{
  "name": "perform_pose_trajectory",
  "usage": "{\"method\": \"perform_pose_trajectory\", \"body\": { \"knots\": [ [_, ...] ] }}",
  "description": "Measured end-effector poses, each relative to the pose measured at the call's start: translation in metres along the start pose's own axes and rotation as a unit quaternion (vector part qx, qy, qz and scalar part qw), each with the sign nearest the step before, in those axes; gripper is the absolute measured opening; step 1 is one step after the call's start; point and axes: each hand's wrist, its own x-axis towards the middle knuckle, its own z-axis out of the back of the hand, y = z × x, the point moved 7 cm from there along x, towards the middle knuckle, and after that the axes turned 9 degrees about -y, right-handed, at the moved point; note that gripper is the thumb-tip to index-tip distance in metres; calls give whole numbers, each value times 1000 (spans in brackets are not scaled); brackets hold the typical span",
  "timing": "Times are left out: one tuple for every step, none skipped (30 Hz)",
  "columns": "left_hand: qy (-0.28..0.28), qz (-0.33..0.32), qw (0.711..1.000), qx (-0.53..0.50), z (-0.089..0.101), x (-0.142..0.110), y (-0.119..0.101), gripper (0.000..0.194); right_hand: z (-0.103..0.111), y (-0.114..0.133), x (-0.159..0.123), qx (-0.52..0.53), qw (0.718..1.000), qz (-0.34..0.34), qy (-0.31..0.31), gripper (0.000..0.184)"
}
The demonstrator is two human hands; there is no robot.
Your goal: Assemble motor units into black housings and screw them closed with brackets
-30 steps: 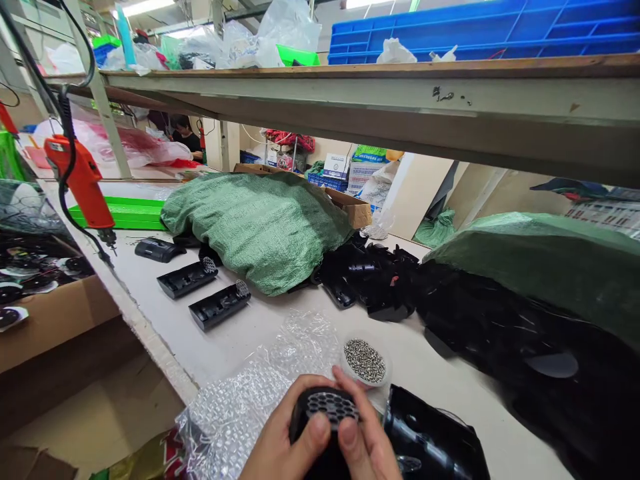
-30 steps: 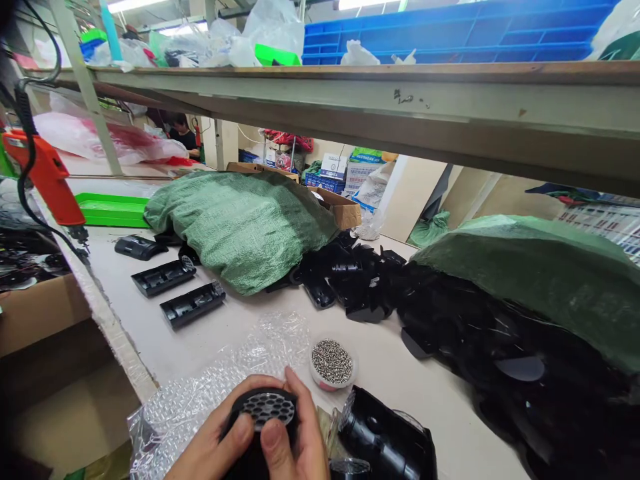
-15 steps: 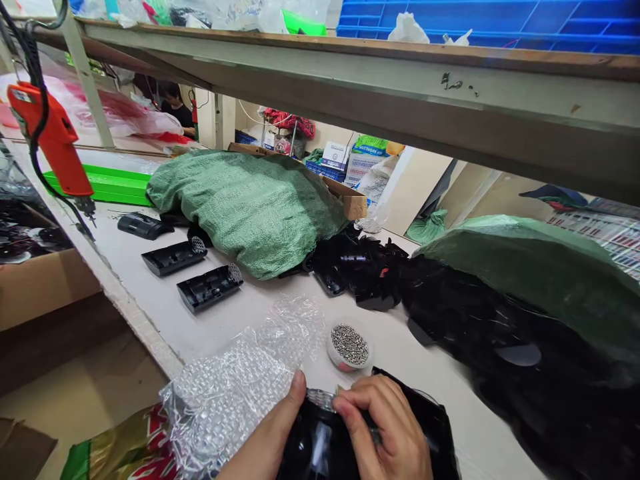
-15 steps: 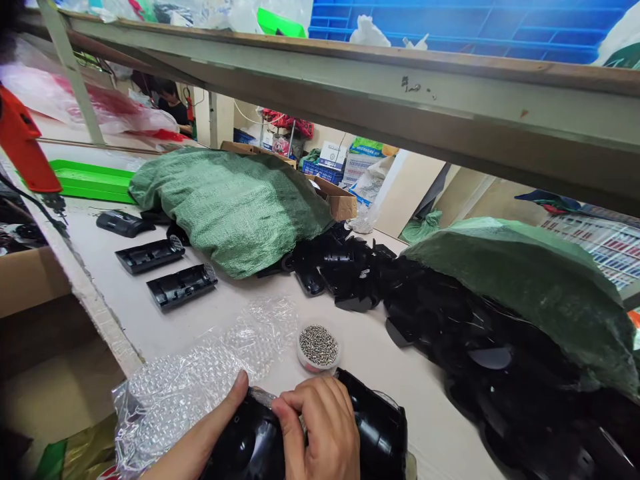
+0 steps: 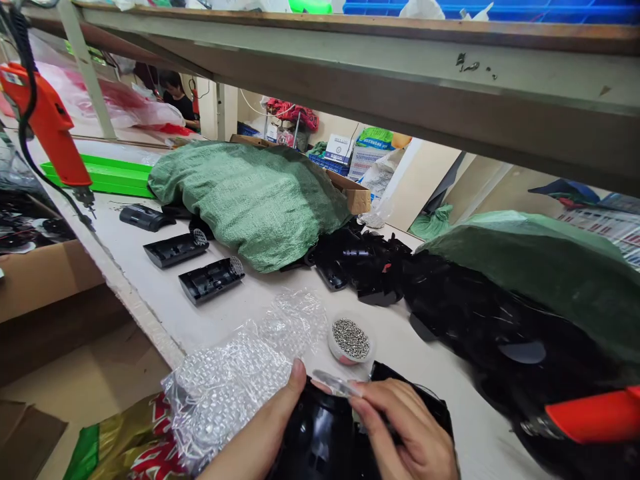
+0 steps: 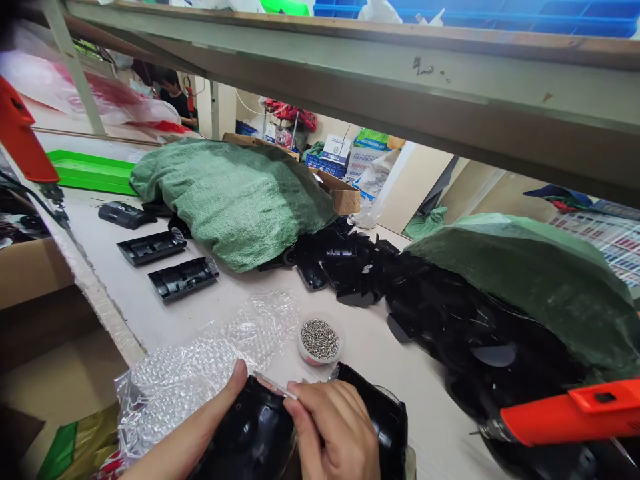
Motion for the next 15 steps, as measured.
{"method": "perform_pose_trajectory", "body": {
  "knots": [
    [2, -2, 1000, -6, -2, 0, 1, 62, -5, -3, -2, -3, 1000, 3, 12, 15],
    [3, -2, 1000, -8, -3, 0, 1, 64, -9, -5, -4, -12, 1000, 8, 20, 15],
    [3, -2, 1000, -9, -3, -1, 1, 66, -11, -8, -5, -25, 999, 15, 23, 14],
    [4, -2, 1000, -10, -4, -1, 1, 67, -11, -9, -5, -41, 999, 25, 24, 14],
    [4, -2, 1000, -10, -4, -1, 1, 68, -11, -9, -5, -58, 997, 41, 29, 14],
    [4, -2, 1000, -11, -3, -1, 1, 69, -12, -8, -5, -71, 995, 64, 38, 13],
    [5, -1, 1000, -11, -3, 0, 1, 69, -12, -7, -5, -83, 991, 89, 51, 13],
    [8, 2, 1000, -12, -4, 0, 1, 69, -13, -4, -4, -93, 987, 113, 66, 13],
    [14, 6, 1000, -14, -5, 1, 2, 70, -14, -3, -4, -101, 983, 131, 77, 14],
    [22, 11, 1000, -16, -6, 2, 3, 70, -14, -1, -3, -106, 980, 143, 85, 14],
    [32, 15, 999, -18, -7, 2, 4, 70, -14, 0, -2, -111, 978, 153, 88, 15],
    [41, 14, 999, -18, -8, 3, 4, 69, -15, 1, -1, -117, 977, 159, 88, 15],
    [48, 5, 999, -13, -8, 4, 4, 68, -16, 2, 0, -122, 975, 164, 90, 15],
    [50, -11, 999, -1, -6, 5, 4, 67, -17, 3, 0, -127, 973, 169, 95, 14],
    [47, -32, 998, 18, -4, 6, 3, 64, -19, 4, 0, -131, 971, 173, 101, 14]
  ]
}}
